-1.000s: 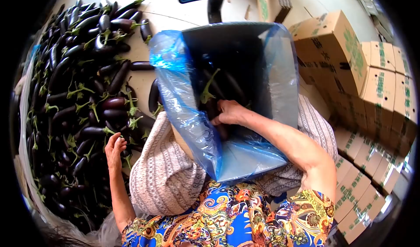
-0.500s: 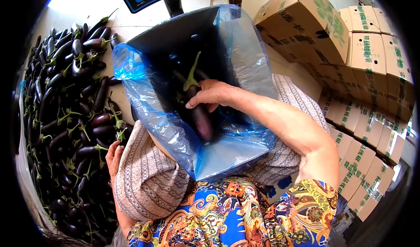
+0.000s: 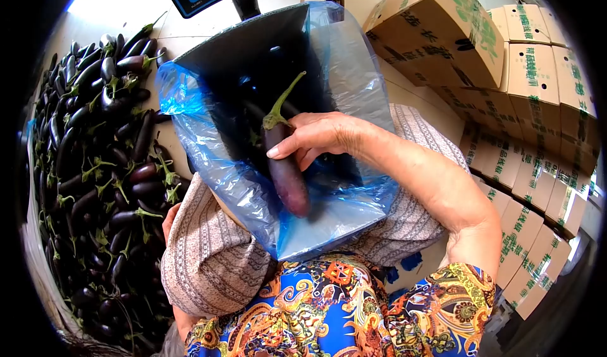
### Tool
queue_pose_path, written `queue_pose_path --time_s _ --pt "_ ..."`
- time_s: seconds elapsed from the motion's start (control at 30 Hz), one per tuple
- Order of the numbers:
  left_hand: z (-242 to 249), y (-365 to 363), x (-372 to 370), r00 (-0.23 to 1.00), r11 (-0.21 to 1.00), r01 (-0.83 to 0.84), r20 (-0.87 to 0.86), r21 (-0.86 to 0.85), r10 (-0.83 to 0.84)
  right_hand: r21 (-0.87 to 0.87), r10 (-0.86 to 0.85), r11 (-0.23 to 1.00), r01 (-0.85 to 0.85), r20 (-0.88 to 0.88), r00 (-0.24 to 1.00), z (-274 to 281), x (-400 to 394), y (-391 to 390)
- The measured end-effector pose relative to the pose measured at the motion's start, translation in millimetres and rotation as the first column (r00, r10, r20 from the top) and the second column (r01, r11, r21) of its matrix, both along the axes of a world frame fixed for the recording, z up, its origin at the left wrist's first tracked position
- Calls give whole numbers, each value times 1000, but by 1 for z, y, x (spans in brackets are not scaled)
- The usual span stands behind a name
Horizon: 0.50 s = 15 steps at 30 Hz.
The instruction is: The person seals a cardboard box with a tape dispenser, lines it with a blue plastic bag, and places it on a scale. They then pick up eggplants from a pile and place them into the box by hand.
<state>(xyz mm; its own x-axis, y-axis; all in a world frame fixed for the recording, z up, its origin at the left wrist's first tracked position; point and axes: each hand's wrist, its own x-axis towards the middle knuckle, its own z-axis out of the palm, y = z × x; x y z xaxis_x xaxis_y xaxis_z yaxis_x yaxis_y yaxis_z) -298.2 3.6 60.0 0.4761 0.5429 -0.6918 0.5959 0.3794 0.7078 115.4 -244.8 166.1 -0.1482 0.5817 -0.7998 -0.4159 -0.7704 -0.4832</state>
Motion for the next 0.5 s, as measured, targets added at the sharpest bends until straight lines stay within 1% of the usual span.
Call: queue_pose_path --time_s 0.03,0.1,0.13,0.17,0.2,0.23,0.27,0.3,0.37,0.43,0.47,0.5 --pt "-1 -1 0 1000 1000 -2 12 -15 2 13 12 1000 -11 -25 1000 -4 0 -2" --pt "-5 -3 -5 999 999 -17 34 -36 18 82 -45 995 48 -39 998 -17 -5 -6" --pt "-5 -4 -5 998 996 -62 -24 -65 61 125 -61 990 68 -53 997 -26 -10 -5" --pt "-15 -4 -13 998 997 62 13 49 -63 134 -51 990 55 -30 998 -35 -16 -5" --pt "-17 -10 -11 1000 997 15 -7 72 -14 49 -41 998 40 22 999 -54 -26 -4" --pt "-6 -10 1 1000 1000 -18 -20 2 18 -24 -10 1000 11 72 997 -70 -35 0" --pt "-10 -9 -1 998 994 49 -37 96 -45 -71 74 995 -64 142 987 -83 -44 5" --pt "-14 -10 -7 998 999 -28 -59 22 29 -115 155 984 -133 216 964 -92 -51 9" --pt "-15 -10 -17 996 995 -82 -31 53 84 -11 67 998 -67 281 957 -99 -58 8" --pt "4 -4 -16 987 952 -7 -153 307 57 8 82 996 -91 345 935 -93 -57 3" --pt "7 -1 -17 991 767 79 -132 637 8 24 66 996 -82 389 919 -92 -60 0" --pt "19 8 -15 978 659 177 -204 731 -37 38 47 997 -70 437 898 -86 -62 2"
